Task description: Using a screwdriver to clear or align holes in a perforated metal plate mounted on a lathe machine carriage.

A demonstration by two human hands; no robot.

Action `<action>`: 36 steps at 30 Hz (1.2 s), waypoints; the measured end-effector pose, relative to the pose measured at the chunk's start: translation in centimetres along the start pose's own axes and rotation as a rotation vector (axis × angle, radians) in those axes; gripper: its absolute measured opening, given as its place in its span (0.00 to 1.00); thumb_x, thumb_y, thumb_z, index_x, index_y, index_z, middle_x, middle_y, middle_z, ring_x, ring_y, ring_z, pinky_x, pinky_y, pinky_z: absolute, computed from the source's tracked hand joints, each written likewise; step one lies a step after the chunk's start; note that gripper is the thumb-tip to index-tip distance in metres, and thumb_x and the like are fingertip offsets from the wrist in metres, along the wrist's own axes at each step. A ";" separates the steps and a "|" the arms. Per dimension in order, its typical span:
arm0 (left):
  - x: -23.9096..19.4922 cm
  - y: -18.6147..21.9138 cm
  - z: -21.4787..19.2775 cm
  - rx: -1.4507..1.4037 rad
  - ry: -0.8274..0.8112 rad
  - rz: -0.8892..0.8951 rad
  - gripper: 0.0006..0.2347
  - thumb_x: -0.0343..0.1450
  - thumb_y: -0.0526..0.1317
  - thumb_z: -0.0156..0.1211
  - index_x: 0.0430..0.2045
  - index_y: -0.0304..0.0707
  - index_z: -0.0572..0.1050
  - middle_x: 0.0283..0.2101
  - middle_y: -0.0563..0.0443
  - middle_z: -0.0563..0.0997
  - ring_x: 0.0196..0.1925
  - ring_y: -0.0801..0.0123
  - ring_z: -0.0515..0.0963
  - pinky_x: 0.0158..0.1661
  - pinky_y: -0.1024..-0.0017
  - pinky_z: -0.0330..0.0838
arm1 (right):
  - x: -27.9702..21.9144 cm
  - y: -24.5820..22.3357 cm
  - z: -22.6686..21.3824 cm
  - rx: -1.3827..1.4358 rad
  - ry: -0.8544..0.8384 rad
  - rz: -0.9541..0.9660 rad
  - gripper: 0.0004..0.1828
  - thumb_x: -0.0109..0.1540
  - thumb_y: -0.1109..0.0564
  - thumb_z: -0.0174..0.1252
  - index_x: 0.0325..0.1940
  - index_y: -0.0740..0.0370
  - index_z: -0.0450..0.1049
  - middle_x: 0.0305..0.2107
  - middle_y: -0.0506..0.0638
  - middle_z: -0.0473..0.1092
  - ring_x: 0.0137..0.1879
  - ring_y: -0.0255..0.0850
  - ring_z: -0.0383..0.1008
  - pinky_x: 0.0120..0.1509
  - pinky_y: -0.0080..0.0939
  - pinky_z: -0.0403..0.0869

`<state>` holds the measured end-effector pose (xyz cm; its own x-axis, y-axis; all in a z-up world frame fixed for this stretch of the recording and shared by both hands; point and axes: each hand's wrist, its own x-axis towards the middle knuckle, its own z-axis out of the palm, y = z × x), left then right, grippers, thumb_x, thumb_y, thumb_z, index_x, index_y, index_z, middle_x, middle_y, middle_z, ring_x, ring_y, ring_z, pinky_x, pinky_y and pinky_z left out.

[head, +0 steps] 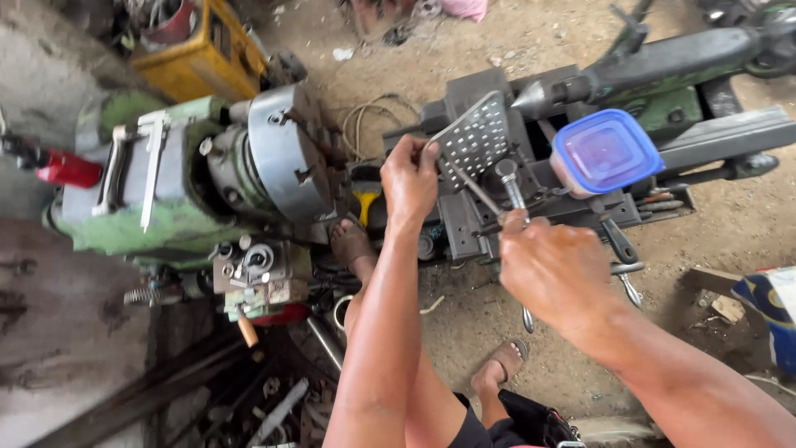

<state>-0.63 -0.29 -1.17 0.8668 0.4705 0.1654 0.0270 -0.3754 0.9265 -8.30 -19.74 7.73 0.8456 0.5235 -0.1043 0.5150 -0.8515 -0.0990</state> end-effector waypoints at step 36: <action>0.4 -0.9 0.4 -0.028 0.014 0.045 0.05 0.72 0.41 0.63 0.27 0.43 0.79 0.25 0.48 0.79 0.32 0.52 0.83 0.39 0.57 0.76 | 5.5 0.0 1.8 -0.213 0.211 0.152 0.21 0.65 0.41 0.45 0.35 0.52 0.80 0.21 0.50 0.77 0.34 0.48 0.84 0.40 0.55 0.80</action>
<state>-0.12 -0.13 -2.07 0.8597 0.4649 0.2117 -0.0259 -0.3741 0.9270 -3.89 -16.82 5.37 0.9141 0.3910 0.1071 0.3794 -0.9182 0.1135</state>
